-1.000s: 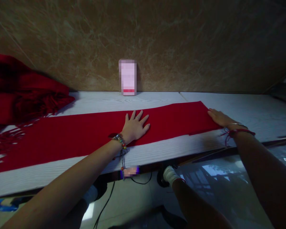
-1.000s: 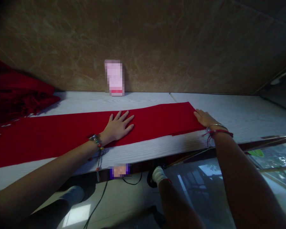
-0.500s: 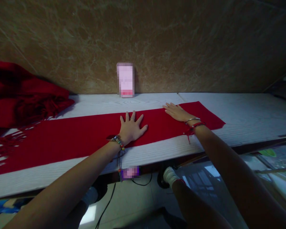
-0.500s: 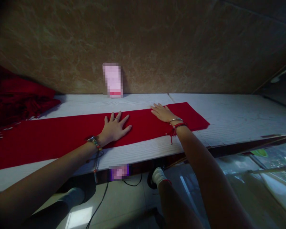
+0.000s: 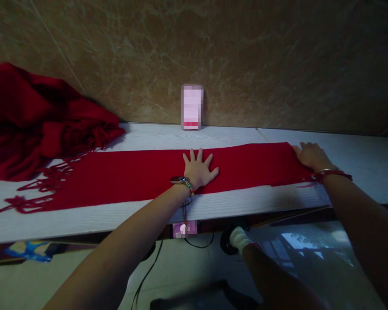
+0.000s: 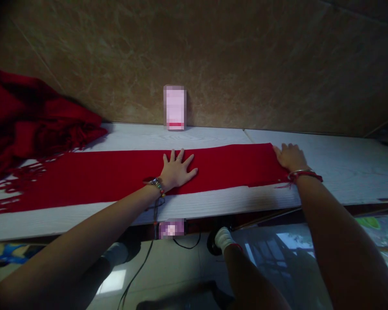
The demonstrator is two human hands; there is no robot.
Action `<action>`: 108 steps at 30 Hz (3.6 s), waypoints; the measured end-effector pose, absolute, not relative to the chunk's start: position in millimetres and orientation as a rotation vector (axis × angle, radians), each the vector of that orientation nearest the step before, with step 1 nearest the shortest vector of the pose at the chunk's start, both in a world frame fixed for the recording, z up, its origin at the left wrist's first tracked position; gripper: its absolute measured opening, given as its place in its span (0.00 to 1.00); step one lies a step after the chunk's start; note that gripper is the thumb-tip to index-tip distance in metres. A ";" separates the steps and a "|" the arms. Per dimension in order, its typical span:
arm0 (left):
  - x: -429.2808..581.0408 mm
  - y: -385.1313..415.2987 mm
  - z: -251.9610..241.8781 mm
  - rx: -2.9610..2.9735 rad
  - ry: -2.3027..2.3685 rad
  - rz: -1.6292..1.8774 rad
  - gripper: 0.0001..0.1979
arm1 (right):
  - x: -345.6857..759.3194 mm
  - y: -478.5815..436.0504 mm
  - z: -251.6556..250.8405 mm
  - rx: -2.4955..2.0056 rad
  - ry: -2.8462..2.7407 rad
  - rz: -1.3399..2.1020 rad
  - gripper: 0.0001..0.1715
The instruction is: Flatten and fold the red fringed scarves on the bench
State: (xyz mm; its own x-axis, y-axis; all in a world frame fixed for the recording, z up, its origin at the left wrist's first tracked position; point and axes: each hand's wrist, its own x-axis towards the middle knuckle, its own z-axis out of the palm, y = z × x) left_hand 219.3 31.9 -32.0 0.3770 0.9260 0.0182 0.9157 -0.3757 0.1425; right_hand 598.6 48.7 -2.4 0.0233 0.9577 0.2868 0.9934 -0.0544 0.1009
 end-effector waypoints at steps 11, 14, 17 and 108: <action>194.5 28.1 -27.4 2.460 1.708 0.147 0.29 | 389.1 7.3 -20.3 -1.778 -2.377 0.002 0.36; 164.2 28.3 -26.1 2.421 1.795 0.126 0.28 | 354.6 -3.3 -33.6 -1.746 -2.430 0.075 0.38; 125.7 28.2 -26.2 2.386 1.906 0.115 0.28 | 342.1 -4.2 -42.4 -1.796 -2.456 0.134 0.37; 7.6 -31.8 4.8 2.804 1.532 -0.099 0.17 | 234.2 -39.3 -11.4 -1.095 -2.849 -0.191 0.12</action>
State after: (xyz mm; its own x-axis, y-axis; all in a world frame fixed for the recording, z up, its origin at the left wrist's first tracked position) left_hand 7.6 -31.8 4.8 0.5390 0.8418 -0.0281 0.8384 -0.5395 -0.0779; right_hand 234.2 -39.3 -11.4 -0.7404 0.6608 0.1227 0.6713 0.7361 0.0863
